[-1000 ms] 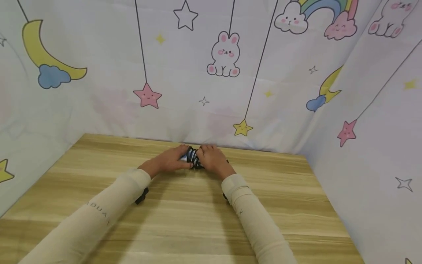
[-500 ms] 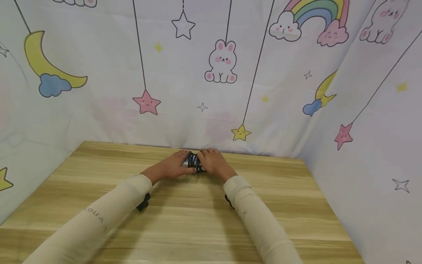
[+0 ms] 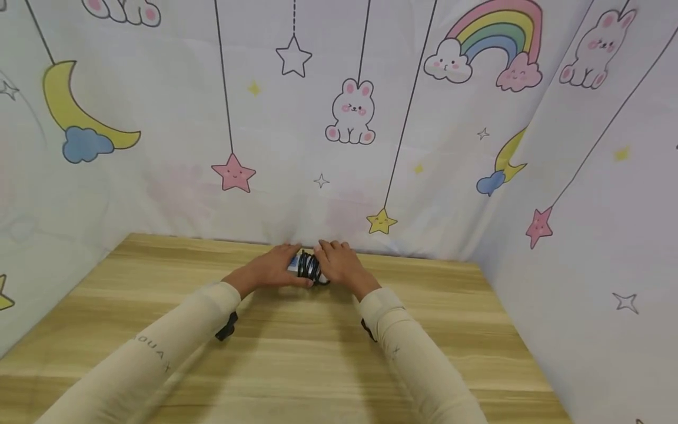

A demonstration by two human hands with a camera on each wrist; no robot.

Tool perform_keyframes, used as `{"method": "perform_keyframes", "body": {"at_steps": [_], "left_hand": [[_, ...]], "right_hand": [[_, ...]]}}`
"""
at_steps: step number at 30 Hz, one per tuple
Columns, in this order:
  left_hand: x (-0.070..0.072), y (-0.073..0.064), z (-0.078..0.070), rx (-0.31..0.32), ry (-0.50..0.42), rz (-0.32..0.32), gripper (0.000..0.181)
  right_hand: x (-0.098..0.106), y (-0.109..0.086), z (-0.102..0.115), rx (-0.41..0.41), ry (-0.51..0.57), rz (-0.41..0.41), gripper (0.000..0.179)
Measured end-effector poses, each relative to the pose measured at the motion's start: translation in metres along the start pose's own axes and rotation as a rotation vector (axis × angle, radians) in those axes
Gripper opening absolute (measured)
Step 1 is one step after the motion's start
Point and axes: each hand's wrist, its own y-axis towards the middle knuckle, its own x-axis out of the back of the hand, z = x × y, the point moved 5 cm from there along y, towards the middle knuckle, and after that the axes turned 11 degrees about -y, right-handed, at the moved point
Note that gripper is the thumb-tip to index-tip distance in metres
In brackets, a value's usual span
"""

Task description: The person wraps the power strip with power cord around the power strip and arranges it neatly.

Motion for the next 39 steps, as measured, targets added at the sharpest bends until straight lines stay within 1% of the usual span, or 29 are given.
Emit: {"method": "perform_keyframes", "body": {"at_steps": [6,12,15,18,21,22,23,26,28,29,30,32,34,37,39], "left_hand": [[-0.003,-0.006,0.002,-0.002,0.054,-0.002,0.116],[-0.004,-0.014,0.007,-0.014,0.025,0.027,0.1],[-0.003,-0.016,0.01,-0.029,0.007,0.029,0.094],[-0.001,-0.015,0.012,-0.045,-0.025,0.041,0.093],[-0.003,-0.009,0.017,-0.049,-0.063,0.067,0.096],[-0.01,0.002,0.031,-0.079,-0.068,0.064,0.099],[-0.014,0.008,0.039,-0.092,-0.074,0.062,0.101],[-0.025,0.025,0.062,-0.105,-0.085,0.06,0.107],[-0.03,0.033,0.073,-0.112,-0.082,0.053,0.109],[-0.027,0.03,0.067,-0.095,-0.079,0.052,0.107],[-0.026,0.029,0.066,-0.089,-0.076,0.053,0.106],[-0.02,0.022,0.055,-0.086,-0.079,0.058,0.103],[-0.011,0.01,0.039,-0.071,-0.084,0.074,0.1],[-0.001,-0.004,0.021,-0.06,-0.103,0.093,0.096],[-0.005,0.002,0.03,-0.091,-0.091,0.073,0.096]], "right_hand": [[-0.004,-0.005,-0.003,-0.002,0.051,-0.013,0.068],[-0.008,-0.008,-0.01,0.022,0.125,-0.008,0.065],[-0.008,-0.007,-0.013,0.046,0.138,-0.013,0.059],[-0.004,-0.005,-0.013,0.07,0.124,-0.043,0.049],[0.001,-0.002,-0.013,0.058,0.082,-0.074,0.042],[0.003,-0.001,-0.012,0.05,0.067,-0.082,0.041],[0.004,0.0,-0.012,0.037,0.047,-0.082,0.04],[0.007,0.002,-0.009,0.0,-0.005,-0.072,0.039],[0.009,0.003,-0.006,-0.006,-0.048,-0.069,0.038],[0.01,0.004,-0.004,-0.004,-0.063,-0.068,0.038],[0.012,0.004,-0.002,0.004,-0.065,-0.066,0.038],[0.013,0.004,0.001,0.028,-0.032,-0.058,0.038],[0.014,0.004,0.002,0.062,0.043,-0.041,0.038],[0.011,0.003,0.002,0.104,0.159,-0.003,0.038],[0.011,0.002,0.002,0.126,0.215,0.005,0.039]]}}
